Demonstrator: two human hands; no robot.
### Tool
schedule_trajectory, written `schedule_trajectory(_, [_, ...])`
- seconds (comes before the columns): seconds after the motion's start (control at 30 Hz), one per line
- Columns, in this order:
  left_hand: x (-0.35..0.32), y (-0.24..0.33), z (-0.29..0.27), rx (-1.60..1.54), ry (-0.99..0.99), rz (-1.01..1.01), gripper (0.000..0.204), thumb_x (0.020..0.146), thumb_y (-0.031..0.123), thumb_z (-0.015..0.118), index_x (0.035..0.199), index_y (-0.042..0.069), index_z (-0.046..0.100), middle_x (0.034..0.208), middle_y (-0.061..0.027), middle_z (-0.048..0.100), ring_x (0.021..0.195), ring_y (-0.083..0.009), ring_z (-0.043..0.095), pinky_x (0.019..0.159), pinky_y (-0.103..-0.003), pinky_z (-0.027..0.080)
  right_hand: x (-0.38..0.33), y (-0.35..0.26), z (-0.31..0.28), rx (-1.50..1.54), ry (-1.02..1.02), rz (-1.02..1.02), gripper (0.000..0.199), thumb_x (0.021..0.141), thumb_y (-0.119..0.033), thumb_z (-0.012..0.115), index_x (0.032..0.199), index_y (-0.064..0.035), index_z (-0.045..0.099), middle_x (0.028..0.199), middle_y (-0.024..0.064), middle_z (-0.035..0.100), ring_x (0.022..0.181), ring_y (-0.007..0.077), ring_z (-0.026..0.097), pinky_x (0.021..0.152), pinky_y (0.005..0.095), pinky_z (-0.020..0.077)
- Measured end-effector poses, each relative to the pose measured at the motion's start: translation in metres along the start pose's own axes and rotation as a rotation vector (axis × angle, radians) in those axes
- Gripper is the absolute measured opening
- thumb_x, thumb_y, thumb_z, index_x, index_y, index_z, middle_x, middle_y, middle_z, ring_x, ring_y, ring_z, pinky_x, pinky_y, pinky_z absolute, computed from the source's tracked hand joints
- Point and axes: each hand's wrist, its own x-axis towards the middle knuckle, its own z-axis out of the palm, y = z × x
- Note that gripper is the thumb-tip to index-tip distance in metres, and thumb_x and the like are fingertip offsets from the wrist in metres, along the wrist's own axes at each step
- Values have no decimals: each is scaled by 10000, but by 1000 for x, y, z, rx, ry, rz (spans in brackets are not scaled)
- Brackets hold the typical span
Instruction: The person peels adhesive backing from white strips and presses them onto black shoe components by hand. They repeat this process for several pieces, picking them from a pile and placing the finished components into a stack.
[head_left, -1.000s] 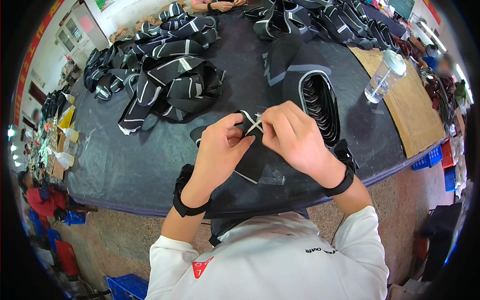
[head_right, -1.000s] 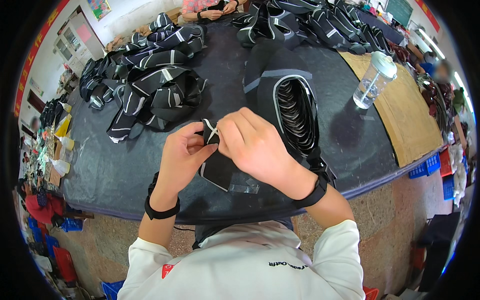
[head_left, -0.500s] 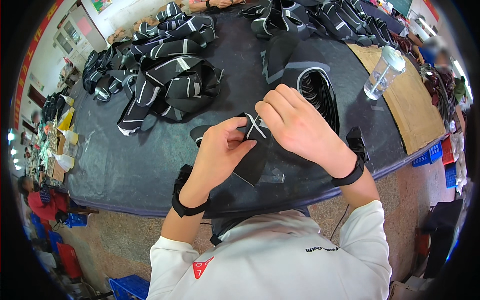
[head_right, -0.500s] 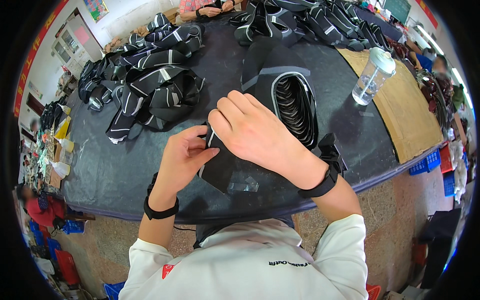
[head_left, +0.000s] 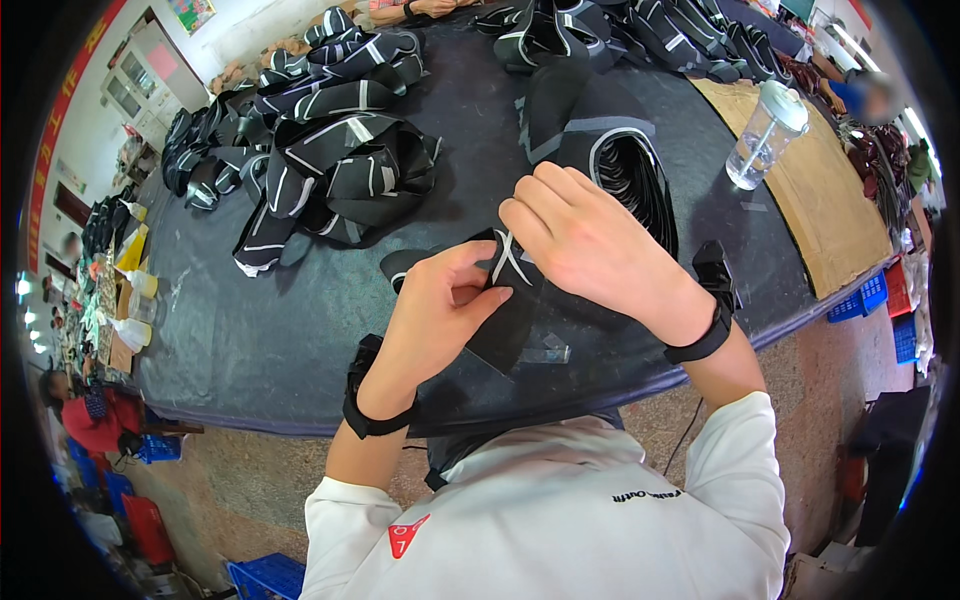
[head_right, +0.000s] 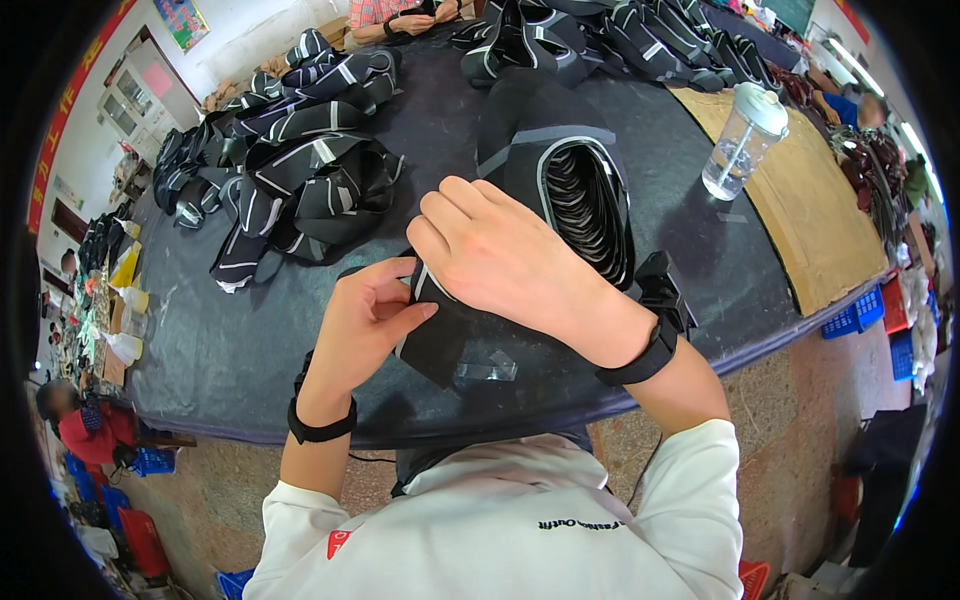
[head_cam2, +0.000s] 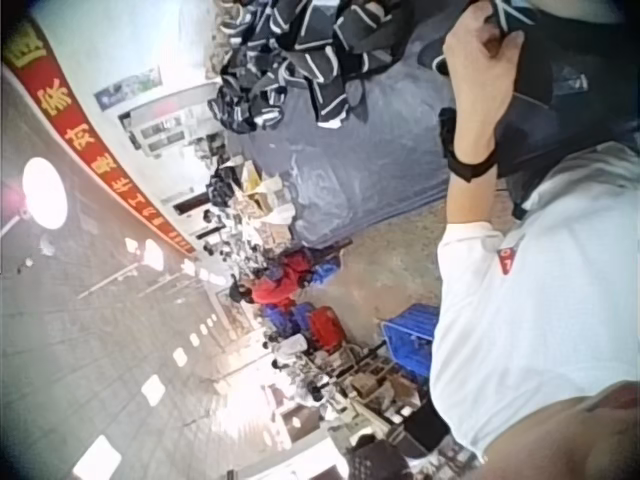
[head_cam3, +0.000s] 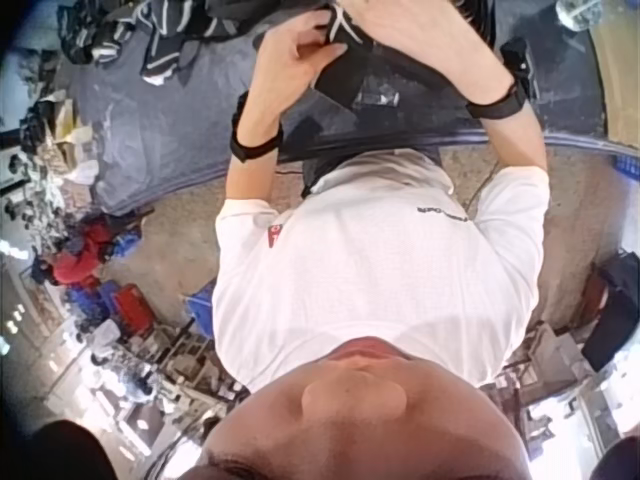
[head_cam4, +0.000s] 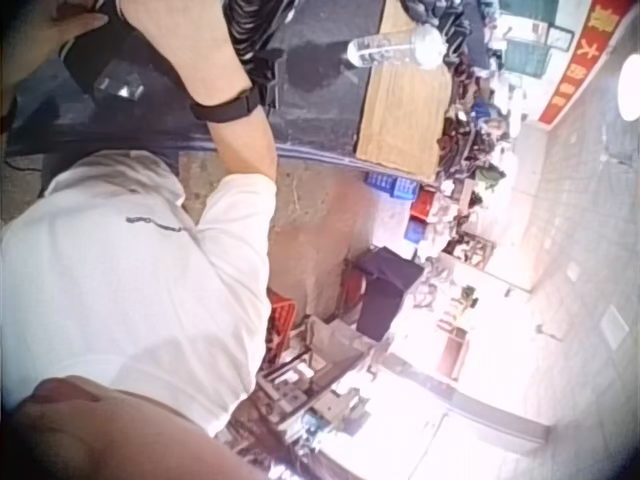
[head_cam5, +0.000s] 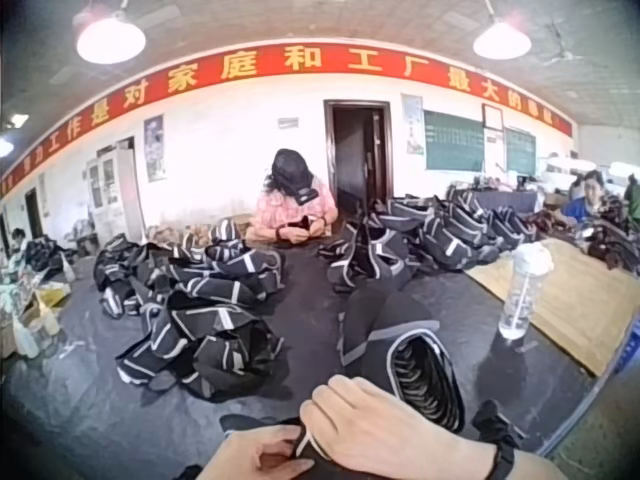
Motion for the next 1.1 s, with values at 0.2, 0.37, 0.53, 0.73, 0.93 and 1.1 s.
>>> schedule_trajectory(0.2, [1, -2, -1, -21, -10, -23, 372, 769, -78, 663, 1113, -34, 530, 621, -13, 547, 556, -40, 483, 487, -199, 380, 1, -3, -3, 15, 21, -7, 205, 669, -97, 579, 848, -14, 523, 809, 78, 479, 785, 216, 502, 685, 305, 436])
schedule_trajectory(0.37, [0, 5, 1, -49, 3, -59, 339, 772, -76, 653, 1094, -47, 551, 640, -11, 570, 573, -30, 495, 493, -191, 379, 0, 0, -1, -2, 27, -9, 210, 664, -97, 580, 847, -12, 521, 806, 79, 478, 781, 219, 503, 683, 304, 439])
schedule_trajectory(0.53, [-2, -1, 2, -85, 31, -47, 344, 777, -75, 646, 1108, -44, 557, 645, -9, 577, 587, -22, 500, 506, -183, 381, -1, -1, -1, 33, 12, -4, 212, 665, -95, 578, 850, -10, 521, 812, 80, 482, 787, 220, 507, 686, 304, 442])
schedule_trajectory(0.73, [-1, 0, 0, -74, 14, -96, 331, 778, -82, 640, 1099, -39, 572, 667, -7, 583, 603, -19, 502, 515, -181, 385, -1, -3, -1, 38, 26, -4, 209, 666, -93, 578, 848, -10, 521, 807, 80, 484, 788, 220, 508, 695, 306, 448])
schedule_trajectory(0.93, [-1, 4, 2, -94, -11, -91, 336, 783, -85, 636, 1111, -35, 577, 712, -11, 612, 627, -27, 532, 537, -180, 404, -2, 2, 0, 45, -10, 1, 209, 659, -85, 581, 846, -10, 523, 806, 76, 489, 787, 218, 512, 706, 305, 453])
schedule_trajectory(1.1, [2, -8, 5, -279, 10, -12, 287, 805, -67, 632, 1088, -42, 590, 773, -16, 636, 675, -34, 553, 591, -182, 427, -1, 2, 8, 26, 44, -13, 138, 664, -108, 590, 766, -44, 523, 767, 57, 479, 780, 191, 497, 705, 275, 442])
